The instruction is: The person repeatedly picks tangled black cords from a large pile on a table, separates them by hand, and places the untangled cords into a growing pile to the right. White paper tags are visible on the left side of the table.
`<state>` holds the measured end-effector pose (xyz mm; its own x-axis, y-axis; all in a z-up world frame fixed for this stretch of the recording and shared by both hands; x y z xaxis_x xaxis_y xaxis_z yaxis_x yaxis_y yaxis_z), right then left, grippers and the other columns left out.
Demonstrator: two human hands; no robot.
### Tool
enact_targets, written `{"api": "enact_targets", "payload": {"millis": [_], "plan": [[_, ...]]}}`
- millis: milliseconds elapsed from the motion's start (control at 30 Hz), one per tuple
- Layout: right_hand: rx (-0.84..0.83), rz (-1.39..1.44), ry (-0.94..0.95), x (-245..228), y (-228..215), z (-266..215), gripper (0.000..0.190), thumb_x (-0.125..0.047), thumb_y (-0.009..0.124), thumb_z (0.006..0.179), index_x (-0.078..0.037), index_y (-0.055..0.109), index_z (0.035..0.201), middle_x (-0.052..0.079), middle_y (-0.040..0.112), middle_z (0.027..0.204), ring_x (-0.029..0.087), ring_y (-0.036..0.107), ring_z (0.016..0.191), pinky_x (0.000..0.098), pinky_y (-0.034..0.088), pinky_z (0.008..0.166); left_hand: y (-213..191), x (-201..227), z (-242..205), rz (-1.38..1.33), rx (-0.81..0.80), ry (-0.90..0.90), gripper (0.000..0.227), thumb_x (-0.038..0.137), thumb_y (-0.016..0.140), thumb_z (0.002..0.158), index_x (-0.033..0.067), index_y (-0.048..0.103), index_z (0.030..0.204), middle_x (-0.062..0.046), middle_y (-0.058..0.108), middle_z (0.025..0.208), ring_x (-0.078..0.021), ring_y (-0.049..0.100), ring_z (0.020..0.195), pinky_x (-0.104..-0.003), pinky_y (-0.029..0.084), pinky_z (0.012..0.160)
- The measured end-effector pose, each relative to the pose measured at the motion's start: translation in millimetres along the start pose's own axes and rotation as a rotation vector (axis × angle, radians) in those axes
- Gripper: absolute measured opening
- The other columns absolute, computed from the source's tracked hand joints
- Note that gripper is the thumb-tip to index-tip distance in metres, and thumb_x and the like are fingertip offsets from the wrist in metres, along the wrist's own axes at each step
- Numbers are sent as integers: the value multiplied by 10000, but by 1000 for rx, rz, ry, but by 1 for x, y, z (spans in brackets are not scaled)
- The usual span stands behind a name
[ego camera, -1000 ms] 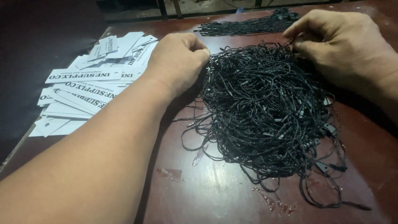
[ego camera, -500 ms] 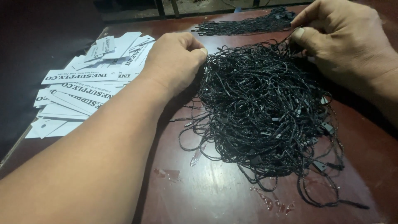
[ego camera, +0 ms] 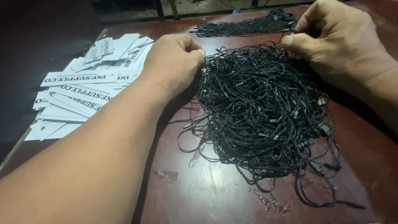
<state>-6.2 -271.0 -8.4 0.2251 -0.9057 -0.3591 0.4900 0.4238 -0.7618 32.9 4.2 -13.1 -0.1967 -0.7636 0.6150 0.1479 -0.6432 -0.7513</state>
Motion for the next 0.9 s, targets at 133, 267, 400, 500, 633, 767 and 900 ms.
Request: {"api": "enact_targets", "payload": {"millis": [133, 267, 400, 500, 633, 767, 900], "plan": [[-13, 145, 30, -5, 0, -1, 222, -155, 819, 1089, -100, 627, 994, 35, 655, 779, 84, 555, 656, 250, 417, 541, 0, 0, 1, 16, -4, -12, 202, 321, 579, 867, 264, 772, 883, 71, 782, 969, -153, 694, 931, -360, 517, 854], [-16, 235, 60, -12, -1, -2, 239, -112, 831, 1070, -85, 616, 971, 56, 669, 812, 92, 578, 654, 232, 459, 539, -2, 3, -2, 20, -11, -48, 206, 326, 574, 868, 272, 770, 898, 66, 779, 993, -169, 686, 952, -378, 517, 863], [3, 254, 6, -3, 1, -1, 225, -69, 824, 1085, -49, 618, 996, 90, 648, 770, 112, 572, 602, 239, 445, 500, -3, 6, -4, -1, -2, -27, 204, 303, 575, 874, 260, 774, 867, 68, 785, 967, -155, 693, 939, -372, 525, 862], [35, 190, -92, -2, -1, 0, 228, -63, 858, 1095, -50, 659, 985, 59, 629, 767, 101, 580, 628, 230, 441, 528, -7, 10, -6, -24, -19, -76, 196, 294, 571, 905, 257, 759, 864, 76, 777, 952, -143, 685, 929, -367, 528, 865], [40, 151, -84, 1, 0, -1, 292, -117, 881, 1114, -84, 657, 930, 29, 607, 773, 83, 509, 661, 241, 400, 543, -7, 9, -6, -52, -3, -77, 198, 274, 562, 889, 251, 753, 843, 87, 773, 922, -126, 682, 904, -349, 524, 844], [16, 162, -95, -2, 1, 0, 293, -138, 830, 1145, -84, 653, 918, 16, 652, 738, 55, 528, 646, 232, 412, 563, -9, 12, -8, -81, -6, -95, 197, 256, 554, 879, 236, 749, 850, 71, 755, 831, -120, 675, 825, -341, 521, 806], [18, 89, -72, 4, 3, 4, 239, -185, 818, 1128, -104, 687, 946, 4, 640, 765, 73, 517, 686, 275, 413, 581, -8, 9, -6, -70, -2, -91, 201, 270, 556, 887, 247, 754, 862, 84, 760, 848, -123, 678, 854, -350, 516, 822]]}}
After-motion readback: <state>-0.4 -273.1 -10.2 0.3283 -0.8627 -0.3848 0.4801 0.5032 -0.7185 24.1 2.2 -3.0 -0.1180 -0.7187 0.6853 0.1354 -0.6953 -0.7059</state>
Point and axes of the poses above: each hand's wrist, its own z-axis towards the middle knuckle, its own y-axis out of the palm, x = y × z, the point moved 1 cm from there along z, towards the middle knuckle
